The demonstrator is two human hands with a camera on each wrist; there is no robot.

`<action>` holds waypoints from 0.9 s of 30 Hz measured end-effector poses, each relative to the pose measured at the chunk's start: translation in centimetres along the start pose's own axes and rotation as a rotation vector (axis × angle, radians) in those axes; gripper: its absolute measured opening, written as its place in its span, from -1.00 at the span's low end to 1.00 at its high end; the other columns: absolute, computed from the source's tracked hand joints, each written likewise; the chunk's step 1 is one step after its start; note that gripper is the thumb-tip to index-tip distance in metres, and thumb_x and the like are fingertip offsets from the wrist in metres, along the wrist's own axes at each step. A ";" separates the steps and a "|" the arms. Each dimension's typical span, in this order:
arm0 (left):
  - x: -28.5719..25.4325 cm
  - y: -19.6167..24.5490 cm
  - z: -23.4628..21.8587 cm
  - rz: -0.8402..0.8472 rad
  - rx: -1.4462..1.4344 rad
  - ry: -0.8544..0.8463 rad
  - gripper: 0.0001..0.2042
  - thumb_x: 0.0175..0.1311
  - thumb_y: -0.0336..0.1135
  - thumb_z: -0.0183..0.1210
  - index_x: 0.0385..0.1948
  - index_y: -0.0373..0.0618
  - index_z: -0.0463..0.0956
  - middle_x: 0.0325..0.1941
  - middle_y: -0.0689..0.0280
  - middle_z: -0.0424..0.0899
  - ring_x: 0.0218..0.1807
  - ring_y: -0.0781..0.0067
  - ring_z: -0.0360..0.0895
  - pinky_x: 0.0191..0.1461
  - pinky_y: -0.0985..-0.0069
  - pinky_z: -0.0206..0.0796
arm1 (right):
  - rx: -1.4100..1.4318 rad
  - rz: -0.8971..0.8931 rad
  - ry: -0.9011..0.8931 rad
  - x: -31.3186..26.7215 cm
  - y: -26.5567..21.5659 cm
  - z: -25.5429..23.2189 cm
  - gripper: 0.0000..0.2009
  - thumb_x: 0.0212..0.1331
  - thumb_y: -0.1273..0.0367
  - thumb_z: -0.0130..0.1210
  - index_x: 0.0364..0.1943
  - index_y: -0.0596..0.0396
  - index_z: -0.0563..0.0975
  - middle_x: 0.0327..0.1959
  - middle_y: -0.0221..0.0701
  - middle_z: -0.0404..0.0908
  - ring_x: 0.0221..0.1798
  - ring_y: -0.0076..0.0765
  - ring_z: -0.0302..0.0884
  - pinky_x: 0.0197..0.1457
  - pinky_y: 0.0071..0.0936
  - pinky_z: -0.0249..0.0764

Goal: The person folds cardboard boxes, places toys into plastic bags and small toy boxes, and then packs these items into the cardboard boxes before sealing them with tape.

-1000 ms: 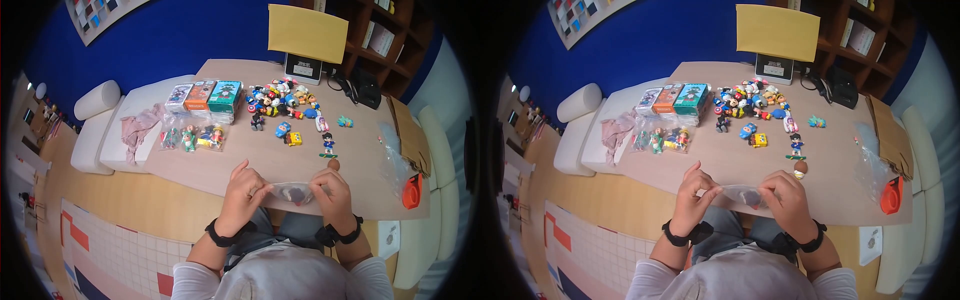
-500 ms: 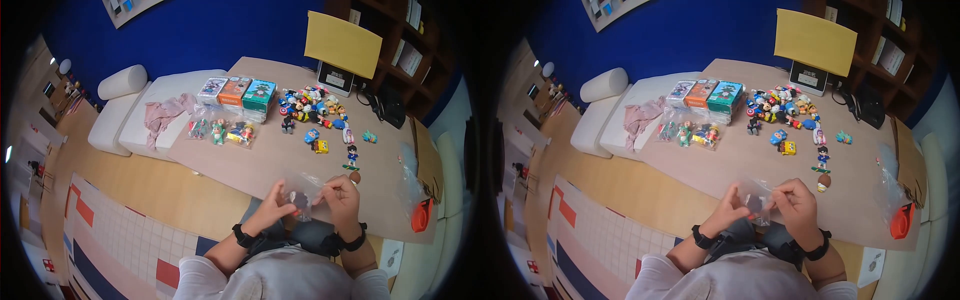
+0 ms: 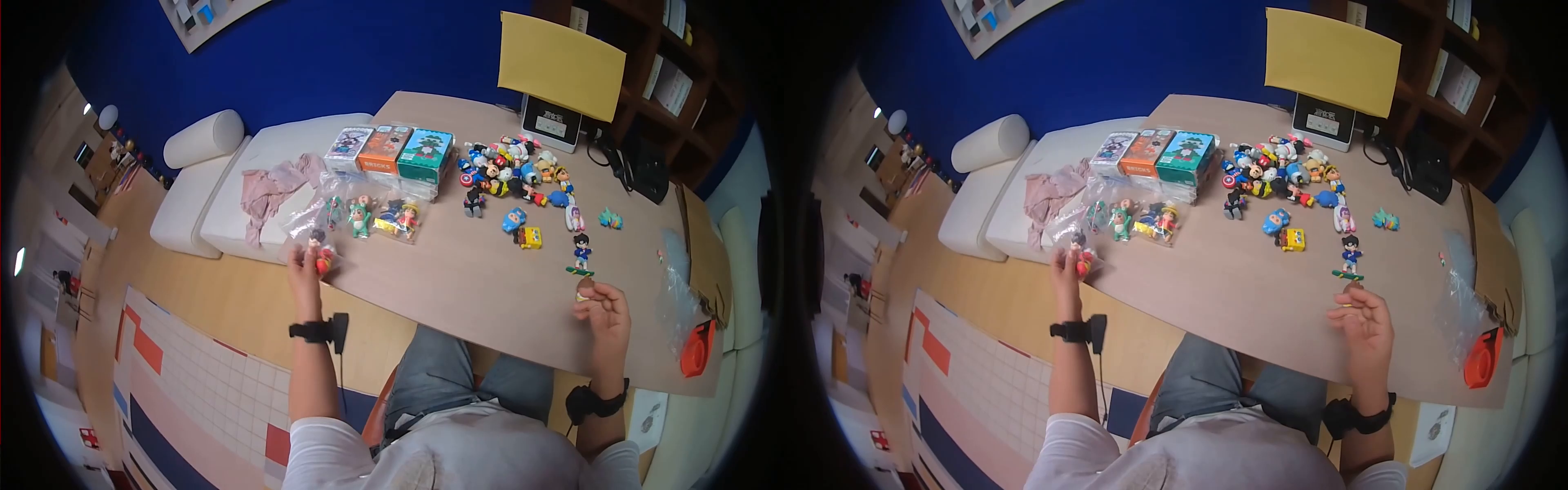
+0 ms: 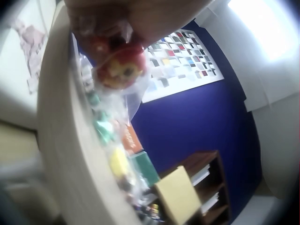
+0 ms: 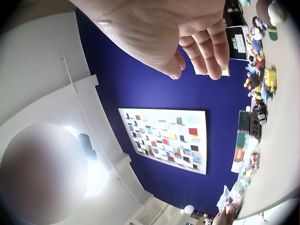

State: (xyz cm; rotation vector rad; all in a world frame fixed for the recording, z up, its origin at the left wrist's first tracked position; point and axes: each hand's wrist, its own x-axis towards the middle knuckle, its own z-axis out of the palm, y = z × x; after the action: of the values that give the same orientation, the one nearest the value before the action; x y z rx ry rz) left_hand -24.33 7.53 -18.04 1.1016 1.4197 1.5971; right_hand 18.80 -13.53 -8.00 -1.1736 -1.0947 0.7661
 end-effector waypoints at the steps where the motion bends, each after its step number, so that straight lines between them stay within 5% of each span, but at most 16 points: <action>1: 0.4 1.1 0.0 0.013 0.066 -0.002 -0.57 0.25 -0.24 0.09 0.05 -0.33 0.27 -0.10 0.20 0.48 -0.18 0.51 0.48 -0.20 0.61 0.38 | -0.005 -0.002 0.019 -0.1 0.3 -0.7 -0.69 0.20 0.46 -0.04 0.01 0.25 0.29 -0.09 -0.23 0.45 -0.18 -0.45 0.49 -0.07 -0.58 0.39; 5: 2.6 -0.2 -0.5 0.113 0.313 -0.062 -0.55 0.28 -0.23 0.03 0.07 -0.41 0.23 -0.07 0.13 0.47 -0.16 0.43 0.48 -0.15 0.58 0.37 | -0.061 0.016 0.149 -0.6 0.8 -2.6 -0.71 0.20 0.46 -0.04 0.00 0.25 0.32 -0.11 -0.24 0.47 -0.21 -0.49 0.48 -0.11 -0.59 0.40; 7: 9.1 -13.0 -4.7 0.648 1.007 0.154 -0.52 0.30 -0.16 0.00 0.07 -0.43 0.22 -0.04 0.10 0.45 -0.14 0.39 0.49 -0.17 0.54 0.39 | -0.132 0.058 0.294 -1.2 0.0 -4.1 -0.72 0.20 0.46 -0.03 -0.02 0.25 0.33 -0.12 -0.25 0.47 -0.20 -0.50 0.47 -0.13 -0.60 0.40; 9: 7.7 -11.8 -4.8 0.189 0.200 -0.170 -0.61 0.30 -0.09 -0.01 -0.06 -0.26 0.34 -0.34 0.27 0.47 -0.43 0.52 0.41 -0.44 0.62 0.26 | -0.175 0.014 0.412 -1.5 0.1 -6.5 -0.76 0.19 0.45 -0.01 -0.08 0.25 0.38 -0.18 -0.28 0.50 -0.24 -0.52 0.46 -0.16 -0.61 0.39; 10: 7.0 -11.1 -4.8 -0.056 -0.138 -0.179 -0.64 0.30 -0.05 -0.02 -0.13 -0.18 0.40 -0.49 0.35 0.48 -0.57 0.59 0.37 -0.57 0.66 0.19 | -0.204 -0.009 0.484 -1.7 0.5 -8.4 -0.78 0.19 0.44 0.00 -0.12 0.25 0.41 -0.21 -0.30 0.52 -0.26 -0.53 0.45 -0.17 -0.61 0.39; 13: 0.0 -2.1 -0.6 0.180 0.057 -0.018 -0.29 0.32 -0.14 -0.03 0.32 -0.27 -0.28 0.14 -0.01 0.34 0.04 0.20 0.45 0.02 0.41 0.36 | -0.560 0.080 0.679 -2.7 0.5 -14.7 -0.85 0.15 0.41 0.05 -0.32 0.26 0.49 -0.38 -0.34 0.54 -0.36 -0.58 0.43 -0.23 -0.63 0.37; 15: -2.1 0.3 0.6 0.153 0.131 -0.002 -0.35 0.33 -0.14 -0.05 0.29 -0.32 -0.16 0.23 -0.05 0.24 0.17 0.17 0.33 0.18 0.36 0.22 | -0.793 0.302 0.810 -2.6 -0.7 -17.1 -0.83 0.13 0.39 0.08 -0.40 0.27 0.50 -0.44 -0.32 0.53 -0.42 -0.52 0.43 -0.25 -0.61 0.36; 20: -5.3 2.4 2.0 0.313 0.439 0.204 -0.44 0.35 -0.13 -0.09 0.25 -0.33 0.02 0.29 0.00 0.17 0.28 0.18 0.19 0.31 0.32 0.02 | -1.185 0.179 0.825 -1.8 0.7 -22.1 -0.82 0.02 0.40 0.13 -0.36 0.27 0.51 -0.38 -0.18 0.54 -0.29 -0.15 0.47 -0.17 -0.38 0.39; 24: -8.1 3.4 3.1 0.324 0.382 0.085 -0.53 0.35 -0.22 -0.12 0.22 -0.27 0.10 0.33 0.09 0.13 0.32 0.22 0.12 0.33 0.33 -0.02 | -1.423 -0.016 0.671 0.9 2.8 -25.5 -0.79 -0.07 0.45 0.16 -0.29 0.20 0.53 -0.29 -0.14 0.56 -0.12 -0.03 0.45 -0.06 -0.24 0.37; 27: -10.5 4.6 4.7 0.329 0.383 -0.037 -0.57 0.33 -0.29 -0.14 0.21 -0.24 0.12 0.34 0.13 0.13 0.33 0.24 0.10 0.33 0.32 -0.03 | -1.476 0.010 0.552 4.2 2.9 -26.6 -0.76 -0.11 0.47 0.19 -0.27 0.17 0.53 -0.23 -0.12 0.55 -0.10 0.00 0.43 -0.02 -0.25 0.35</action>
State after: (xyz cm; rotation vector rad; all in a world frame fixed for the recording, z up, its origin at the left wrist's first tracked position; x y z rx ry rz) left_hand -15.91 -0.91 -14.71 1.6509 1.6261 1.5462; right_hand 45.48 -17.63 -10.22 -2.3911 -1.1065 -0.5689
